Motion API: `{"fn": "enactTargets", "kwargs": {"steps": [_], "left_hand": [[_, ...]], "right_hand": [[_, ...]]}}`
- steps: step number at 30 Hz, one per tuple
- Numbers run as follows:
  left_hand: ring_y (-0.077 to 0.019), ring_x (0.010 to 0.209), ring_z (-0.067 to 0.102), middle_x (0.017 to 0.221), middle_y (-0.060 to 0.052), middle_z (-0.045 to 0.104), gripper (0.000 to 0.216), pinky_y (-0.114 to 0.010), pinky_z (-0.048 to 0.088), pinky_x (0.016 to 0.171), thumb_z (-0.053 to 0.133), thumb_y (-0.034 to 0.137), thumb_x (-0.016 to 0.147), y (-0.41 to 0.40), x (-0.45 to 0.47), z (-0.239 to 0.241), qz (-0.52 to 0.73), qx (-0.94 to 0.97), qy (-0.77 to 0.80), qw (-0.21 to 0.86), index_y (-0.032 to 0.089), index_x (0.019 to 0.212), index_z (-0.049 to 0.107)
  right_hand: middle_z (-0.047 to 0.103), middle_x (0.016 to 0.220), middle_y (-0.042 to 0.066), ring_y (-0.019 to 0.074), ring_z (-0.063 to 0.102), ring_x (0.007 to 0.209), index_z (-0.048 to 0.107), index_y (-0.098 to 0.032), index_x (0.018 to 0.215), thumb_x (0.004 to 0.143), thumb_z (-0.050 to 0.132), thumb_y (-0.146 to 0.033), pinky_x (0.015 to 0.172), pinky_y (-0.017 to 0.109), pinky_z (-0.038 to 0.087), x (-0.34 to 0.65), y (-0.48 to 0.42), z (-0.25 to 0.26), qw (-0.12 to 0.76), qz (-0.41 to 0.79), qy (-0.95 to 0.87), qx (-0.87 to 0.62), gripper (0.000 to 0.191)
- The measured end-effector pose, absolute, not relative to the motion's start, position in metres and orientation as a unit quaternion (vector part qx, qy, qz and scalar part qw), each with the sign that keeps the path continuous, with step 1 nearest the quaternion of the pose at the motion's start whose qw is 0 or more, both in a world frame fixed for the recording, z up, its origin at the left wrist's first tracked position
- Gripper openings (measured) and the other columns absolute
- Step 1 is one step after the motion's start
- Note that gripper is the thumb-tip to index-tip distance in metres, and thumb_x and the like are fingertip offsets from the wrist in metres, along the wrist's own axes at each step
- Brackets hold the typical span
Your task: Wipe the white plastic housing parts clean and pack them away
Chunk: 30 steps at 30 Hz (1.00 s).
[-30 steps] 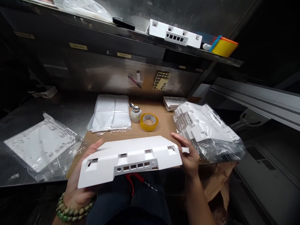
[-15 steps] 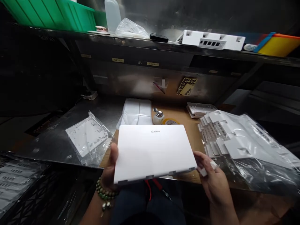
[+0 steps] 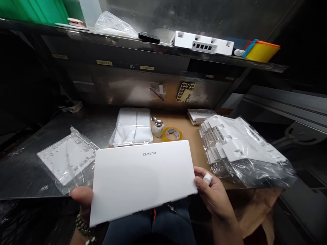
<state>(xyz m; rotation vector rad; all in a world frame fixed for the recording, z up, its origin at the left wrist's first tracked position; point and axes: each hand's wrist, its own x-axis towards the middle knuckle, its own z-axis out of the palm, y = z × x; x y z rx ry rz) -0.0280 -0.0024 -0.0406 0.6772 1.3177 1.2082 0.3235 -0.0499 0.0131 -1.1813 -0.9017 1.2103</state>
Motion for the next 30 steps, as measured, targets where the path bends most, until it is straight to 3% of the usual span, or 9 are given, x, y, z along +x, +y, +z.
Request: {"fn": "enactTargets", "kwargs": {"steps": [5,8,11,14,17,20,24,27,30], "left_hand": [[-0.0466,0.137,0.052,0.142,-0.007,0.067,0.102,-0.053,0.060,0.098,0.076,0.083,0.060,0.028,-0.011,-0.017,0.498,0.350,0.470,0.640,0.033,0.146,0.054],[-0.0418,0.145,0.044,0.158,-0.006,0.052,0.086,-0.053,0.060,0.098,0.064,0.083,0.074,0.046,0.004,0.008,0.491,0.275,0.432,0.704,0.036,0.145,0.054],[-0.0474,0.128,0.060,0.143,-0.019,0.064,0.091,-0.068,0.058,0.092,0.047,0.087,0.080,0.046,0.012,0.019,0.343,0.116,0.377,0.852,0.019,0.138,0.061],[-0.0426,0.106,0.074,0.114,-0.018,0.078,0.086,-0.059,0.062,0.090,0.054,0.085,0.076,0.039,0.008,0.017,0.296,0.035,0.350,0.888,0.015,0.123,0.070],[-0.0405,0.095,0.077,0.094,-0.017,0.081,0.061,-0.054,0.063,0.089,0.067,0.057,0.083,0.038,-0.004,0.010,0.261,0.031,0.352,0.898,0.010,0.121,0.071],[-0.0422,0.096,0.077,0.096,-0.017,0.082,0.058,-0.058,0.061,0.091,0.072,0.028,0.084,0.037,-0.009,0.006,0.238,0.061,0.344,0.906,0.007,0.137,0.061],[-0.0393,0.093,0.077,0.110,-0.015,0.080,0.083,-0.056,0.062,0.092,0.076,0.011,0.077,0.022,0.013,0.020,0.336,0.130,0.349,0.865,0.016,0.153,0.044],[-0.0338,0.099,0.077,0.115,-0.009,0.080,0.098,-0.050,0.061,0.097,0.074,0.002,0.076,0.005,0.045,0.039,0.393,0.170,0.372,0.824,0.028,0.160,0.030],[-0.0320,0.105,0.076,0.114,-0.008,0.080,0.099,-0.047,0.058,0.102,0.073,0.002,0.078,-0.007,0.070,0.052,0.412,0.155,0.372,0.817,0.031,0.161,0.027]], "right_hand": [[0.079,0.100,0.006,0.0211,0.075,0.089,0.075,-0.023,0.109,0.094,0.071,-0.035,0.076,0.028,0.061,0.325,-0.053,0.013,0.592,0.407,-0.467,-0.515,0.019],[0.080,0.105,0.002,0.0219,0.077,0.091,0.073,-0.031,0.114,0.093,0.070,-0.019,0.079,0.030,0.063,0.330,-0.057,0.021,0.602,0.237,-0.568,-0.508,0.024],[0.077,0.121,0.004,0.0278,0.076,0.108,0.066,-0.035,0.131,0.098,0.062,-0.024,0.094,0.045,0.062,0.339,-0.057,0.033,0.553,0.160,-0.704,-0.415,0.035],[0.075,0.127,0.004,0.0269,0.070,0.120,0.056,-0.034,0.145,0.107,0.045,-0.036,0.109,0.051,0.053,0.351,-0.051,0.043,0.462,0.156,-0.814,-0.314,0.040],[0.069,0.137,0.003,0.0242,0.056,0.139,0.055,-0.035,0.146,0.108,0.042,-0.026,0.119,0.052,0.043,0.366,-0.045,0.045,0.396,0.080,-0.853,-0.330,0.041],[0.071,0.133,0.009,0.0286,0.061,0.132,0.063,-0.028,0.136,0.103,0.053,-0.023,0.110,0.051,0.052,0.382,-0.044,0.043,0.386,0.005,-0.822,-0.419,0.035],[0.069,0.095,0.003,0.0164,0.069,0.077,0.054,-0.024,0.133,0.094,0.071,-0.033,0.063,0.024,0.059,0.381,-0.046,0.037,0.442,0.056,-0.671,-0.593,0.044],[0.065,0.105,0.007,0.0185,0.068,0.090,0.045,-0.023,0.132,0.101,0.056,-0.043,0.073,0.027,0.059,0.349,-0.040,0.037,0.452,0.159,-0.641,-0.600,0.038],[0.064,0.106,0.006,0.0170,0.066,0.097,0.048,-0.025,0.125,0.106,0.046,-0.031,0.081,0.028,0.056,0.303,-0.027,0.048,0.449,0.174,-0.680,-0.553,0.020]]}}
